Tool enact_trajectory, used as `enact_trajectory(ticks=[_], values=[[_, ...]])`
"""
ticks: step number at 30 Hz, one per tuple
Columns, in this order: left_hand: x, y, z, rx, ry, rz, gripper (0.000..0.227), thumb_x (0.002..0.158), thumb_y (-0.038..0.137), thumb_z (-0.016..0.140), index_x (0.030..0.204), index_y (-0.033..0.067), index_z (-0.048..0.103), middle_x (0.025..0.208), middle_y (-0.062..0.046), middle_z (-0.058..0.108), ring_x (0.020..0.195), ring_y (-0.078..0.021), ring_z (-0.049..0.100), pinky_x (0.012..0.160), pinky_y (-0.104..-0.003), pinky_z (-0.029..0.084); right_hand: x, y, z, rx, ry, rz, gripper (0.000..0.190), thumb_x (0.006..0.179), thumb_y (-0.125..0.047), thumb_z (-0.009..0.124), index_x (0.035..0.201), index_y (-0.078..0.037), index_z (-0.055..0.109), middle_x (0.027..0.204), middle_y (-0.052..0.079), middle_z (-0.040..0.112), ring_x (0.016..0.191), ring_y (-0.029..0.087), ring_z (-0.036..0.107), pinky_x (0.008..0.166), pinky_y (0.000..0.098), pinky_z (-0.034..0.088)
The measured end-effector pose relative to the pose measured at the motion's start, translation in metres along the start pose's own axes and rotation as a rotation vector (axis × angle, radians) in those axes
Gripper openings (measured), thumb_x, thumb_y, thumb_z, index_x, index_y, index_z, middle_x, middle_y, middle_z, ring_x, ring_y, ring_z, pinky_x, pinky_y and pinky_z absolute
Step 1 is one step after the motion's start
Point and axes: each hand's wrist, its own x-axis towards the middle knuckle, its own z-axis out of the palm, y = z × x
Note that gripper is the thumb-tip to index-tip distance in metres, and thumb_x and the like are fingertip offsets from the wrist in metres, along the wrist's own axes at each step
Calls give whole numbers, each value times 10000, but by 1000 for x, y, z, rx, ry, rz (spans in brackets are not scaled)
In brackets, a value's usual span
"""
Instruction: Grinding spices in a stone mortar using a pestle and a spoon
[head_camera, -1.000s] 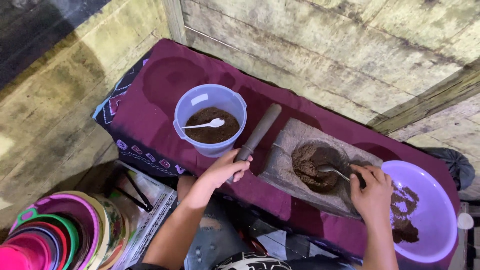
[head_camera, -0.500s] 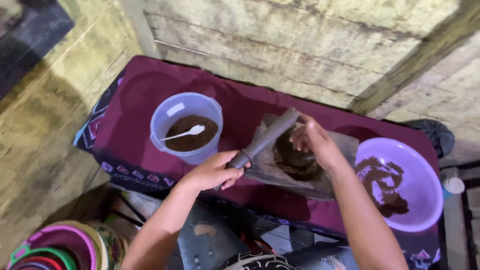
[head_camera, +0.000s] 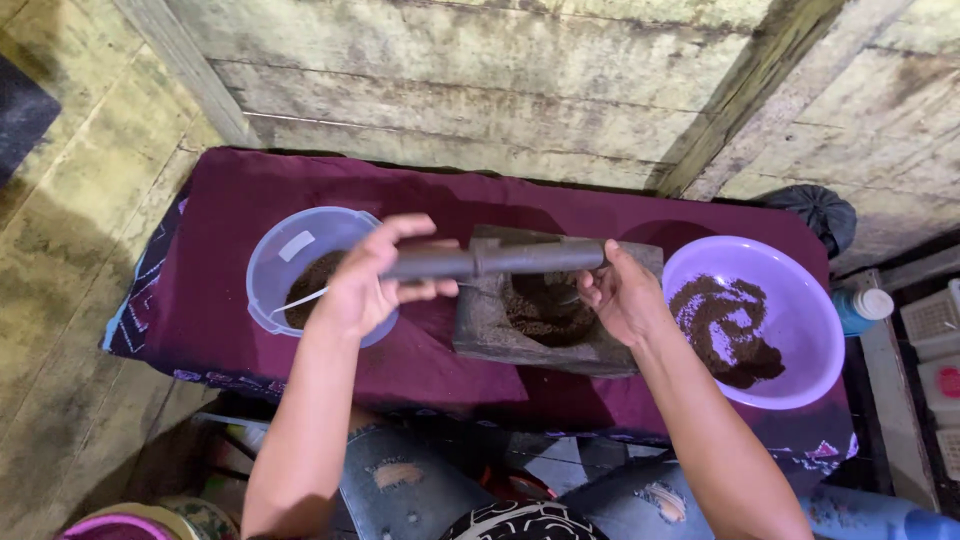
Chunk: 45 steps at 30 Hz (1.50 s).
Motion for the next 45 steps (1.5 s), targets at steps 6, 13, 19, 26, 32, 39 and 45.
enact_trajectory(ticks=[6, 13, 19, 26, 32, 39, 45], values=[[68, -30, 21, 138, 181, 503, 754, 1040, 361, 616, 1622, 82, 225, 1323, -250, 665, 531, -70, 605, 447, -120, 445, -31, -3, 30, 140, -55, 50, 388, 1079, -418, 520, 986, -42, 552, 745, 83, 501, 546, 149, 415, 498, 267, 325], [120, -94, 41, -100, 496, 617, 257, 1092, 359, 508, 1186, 121, 502, 728, -136, 627, 730, -285, 722, 745, -450, 654, -40, -15, -10, -463, -118, 23, 392, 1137, -323, 330, 1360, -63, 521, 662, 103, 493, 496, 183, 377, 494, 295, 357], [148, -103, 32, 325, 352, 692, 208, 1086, 173, 527, 1240, 42, 479, 757, -95, 575, 422, -158, 571, 435, -300, 554, -52, -38, -49, -2193, 94, -627, 406, 869, -535, 656, 1165, -258, 669, 988, -6, 631, 1014, 270, 655, 775, 441, 570], [172, -139, 2, 310, 297, 623, 159, 1098, 110, 441, 1210, 3, 475, 749, -85, 534, 435, -166, 607, 454, -302, 587, -34, -5, -61, -2438, 1, -504, 233, 903, -342, 633, 1117, -271, 687, 903, -13, 683, 838, 234, 729, 790, 416, 530], [158, -135, 11, 289, 271, 500, 281, 1087, 186, 505, 1328, 52, 452, 752, -96, 585, 542, -203, 684, 552, -346, 642, -11, 10, -74, -2468, 0, -714, 147, 940, -231, 539, 986, -227, 679, 902, -15, 634, 904, 235, 687, 733, 387, 531], [159, -148, 0, 419, 272, 422, 312, 1041, 153, 582, 1310, 31, 483, 709, -108, 661, 554, -217, 716, 529, -335, 627, -20, -3, -60, -2587, 172, -913, 76, 926, -231, 487, 915, -257, 557, 757, -63, 604, 738, 161, 693, 689, 357, 477], [163, -152, -6, 430, 272, 394, 277, 1038, 175, 567, 1273, 52, 490, 711, -105, 668, 561, -204, 709, 529, -320, 625, -44, -44, -35, -2083, -63, -735, 181, 1014, -348, 561, 948, -206, 652, 804, 20, 661, 885, 311, 709, 731, 438, 489]])
